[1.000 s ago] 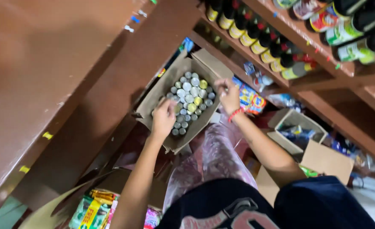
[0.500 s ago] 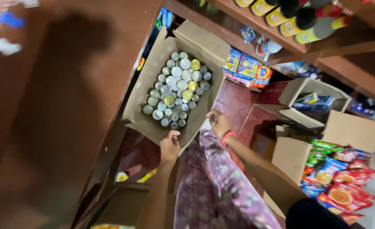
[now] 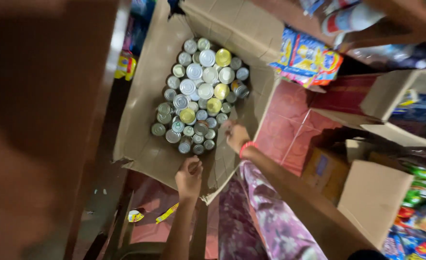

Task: Transfer canned goods from a cardboard box onto a wooden storage shelf.

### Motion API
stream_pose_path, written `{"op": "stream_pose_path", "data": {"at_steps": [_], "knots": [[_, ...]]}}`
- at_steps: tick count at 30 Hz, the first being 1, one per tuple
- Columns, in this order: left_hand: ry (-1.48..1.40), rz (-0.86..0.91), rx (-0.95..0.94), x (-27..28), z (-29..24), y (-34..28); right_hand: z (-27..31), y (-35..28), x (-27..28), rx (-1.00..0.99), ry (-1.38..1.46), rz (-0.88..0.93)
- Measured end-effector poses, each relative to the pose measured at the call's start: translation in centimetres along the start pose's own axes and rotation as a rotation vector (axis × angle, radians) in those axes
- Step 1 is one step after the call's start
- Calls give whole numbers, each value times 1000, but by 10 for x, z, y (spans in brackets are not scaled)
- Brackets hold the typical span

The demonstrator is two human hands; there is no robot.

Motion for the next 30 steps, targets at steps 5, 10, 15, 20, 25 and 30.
{"op": "stream_pose_path", "data": {"at_steps": [5,10,15,20,25,30], "knots": [[-259,-37,141,0,48,25,-85,98,-44,-426,259,-85],[-6,-38,-61,12,60,51,-151,180,-64,-30,543,-359],[-72,-30,38,16,52,64,-195,205,-72,-282,763,-300],[-44,1,67,17,47,62,-184,181,-73,150,606,-424],[-159,41,128,7,63,62,-73,110,-51,33,351,-411],[-492,148,221,-10,12,69,-17,24,-63,-59,794,-149]]}}
Point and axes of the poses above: each hand's wrist, its own y-axis towards the middle knuckle, its own x-axis out of the back of the hand, z = x × y, the point moved 6 cm from there along y, towards the middle knuckle, and after that the axes turned 4 degrees about -x, right-handed, at the moved point
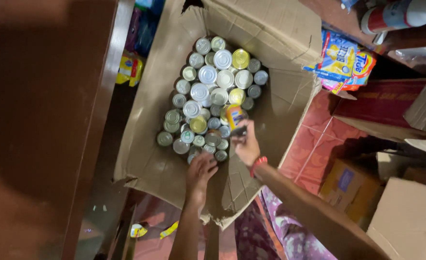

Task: Transfer canned goods from a cardboard box onto a wooden storage shelf.

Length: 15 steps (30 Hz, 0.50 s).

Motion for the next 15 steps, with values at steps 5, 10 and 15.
{"op": "stream_pose_path", "data": {"at_steps": [5,10,15], "knots": [[-98,-58,120,-21,-13,4,79,-90,-21,-141,64,247],[-246,-72,137,-30,-15,-6,142,-138,-41,244,-420,404],[76,-283,-15,40,33,-11,68,-129,-61,-5,-372,848]]}}
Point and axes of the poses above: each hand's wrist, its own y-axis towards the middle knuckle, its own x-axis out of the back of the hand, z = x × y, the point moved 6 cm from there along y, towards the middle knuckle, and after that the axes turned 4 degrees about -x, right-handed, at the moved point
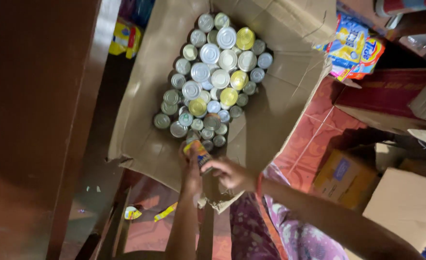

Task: Transfer canned goods from a cardboard box onto a wooden storage shelf.

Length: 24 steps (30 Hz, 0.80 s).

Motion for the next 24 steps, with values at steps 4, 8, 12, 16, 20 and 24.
{"op": "stream_pose_path", "data": {"at_steps": [4,8,12,16,20,24], "knots": [[-214,-69,38,38,17,0,-5,34,20,120,142,239],[-152,-168,134,41,-18,-17,-82,74,44,-185,212,-87],[-172,-156,115,52,-16,-17,-161,114,49,-110,-118,-334],[-99,-128,217,60,-3,-32,-129,132,27,-255,-625,-261],[-237,-108,199,67,7,-29,-71,165,2,-193,-1012,-38],[-204,-123,93,58,-28,-28,-112,214,-16,-28,-1081,-78]]}}
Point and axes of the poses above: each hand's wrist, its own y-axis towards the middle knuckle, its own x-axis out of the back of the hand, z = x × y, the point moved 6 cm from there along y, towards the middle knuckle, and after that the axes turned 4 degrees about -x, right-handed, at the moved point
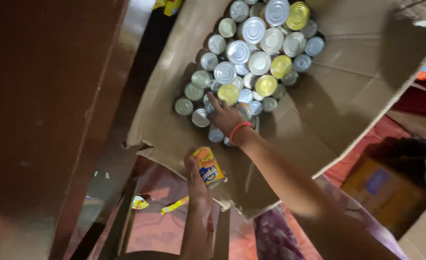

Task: Transfer canned goods from a cardboard box onto a wooden storage shelf.

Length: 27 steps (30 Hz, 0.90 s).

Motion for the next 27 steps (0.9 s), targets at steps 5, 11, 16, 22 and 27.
{"op": "stream_pose_path", "data": {"at_steps": [5,11,16,22,27], "knots": [[-60,-18,21,17,4,1,-15,5,-18,-84,4,-3],[-64,-29,55,16,-16,-20,-4,-36,47,-243,549,-110],[-178,12,90,-3,-27,-39,-13,-116,77,-549,1778,-238],[-225,71,9,-53,-89,-103,69,-244,235,270,653,-679],[-289,54,97,-107,-160,-178,98,-323,324,162,974,-646]]}}
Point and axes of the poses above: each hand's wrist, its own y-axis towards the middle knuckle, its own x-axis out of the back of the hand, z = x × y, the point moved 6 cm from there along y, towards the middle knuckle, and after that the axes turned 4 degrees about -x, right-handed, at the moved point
